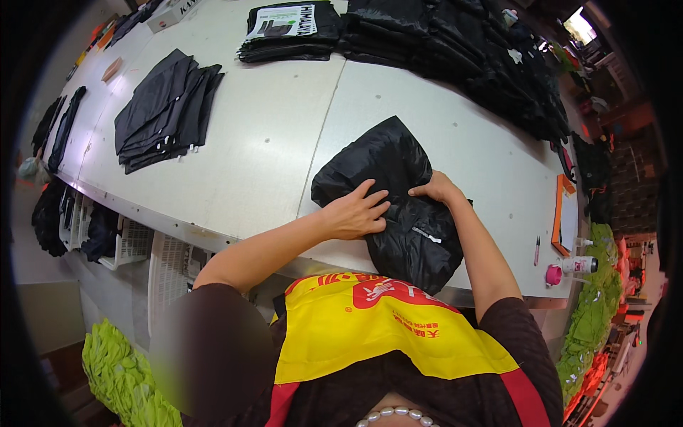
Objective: The person folds a black jacket on a white table. They smooth the fabric, fold the sleeves inward, fold the body in half, and then fold it again into a compact rectangle. The folded jacket is placed on a stack of similar items.
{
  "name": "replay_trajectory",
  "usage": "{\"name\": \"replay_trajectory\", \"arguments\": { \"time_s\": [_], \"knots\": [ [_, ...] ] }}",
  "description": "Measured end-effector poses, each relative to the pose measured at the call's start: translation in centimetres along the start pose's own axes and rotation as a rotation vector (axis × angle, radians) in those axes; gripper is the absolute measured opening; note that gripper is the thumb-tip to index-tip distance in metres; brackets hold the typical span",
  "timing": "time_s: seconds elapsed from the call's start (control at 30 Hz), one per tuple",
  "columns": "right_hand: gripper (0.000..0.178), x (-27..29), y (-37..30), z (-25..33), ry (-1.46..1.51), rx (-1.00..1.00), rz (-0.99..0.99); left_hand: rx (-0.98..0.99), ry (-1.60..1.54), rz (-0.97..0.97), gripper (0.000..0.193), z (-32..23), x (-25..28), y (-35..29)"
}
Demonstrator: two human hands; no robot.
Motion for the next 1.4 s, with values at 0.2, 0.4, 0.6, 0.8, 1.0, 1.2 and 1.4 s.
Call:
{"name": "replay_trajectory", "arguments": {
  "time_s": [0.2,0.4,0.6,0.8,1.0,1.2,1.4],
  "knots": [
    [0.076,0.3,-3.0,3.0,-0.100,0.132,-0.073,-0.064,-0.399,0.192,0.032,1.9,-4.5,2.4],
    [0.101,-2.4,-10.1,7.8,-0.518,0.110,-0.059,0.134,-0.707,-0.047,0.029,6.0,-4.7,2.3],
    [0.075,-4.3,-12.4,10.0,-0.795,0.136,-0.198,0.222,-0.693,-0.121,0.031,5.7,-4.4,1.2],
    [0.082,-2.5,-13.0,9.5,-0.556,0.272,-0.247,0.477,-0.831,-0.525,0.029,11.3,3.4,-7.9],
    [0.088,2.2,-7.8,1.6,0.010,0.037,-0.146,1.550,0.288,-0.579,0.015,26.8,5.5,-42.7],
    [0.083,3.1,-6.3,-3.1,0.644,-0.120,0.030,1.826,0.328,0.093,0.020,31.2,2.6,-57.7],
    [0.083,3.5,-6.9,-2.2,0.693,-0.171,0.017,1.715,0.368,0.318,0.022,33.5,0.5,-59.6]
  ]
}}
Point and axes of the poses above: each hand's wrist, its own y-axis towards the middle knuckle, its own x-axis out of the back of the hand, z = x × y, the point moved 9 cm from there along y, towards the middle knuckle, and after that the axes turned 15 degrees about -x, right-handed, at the moved point
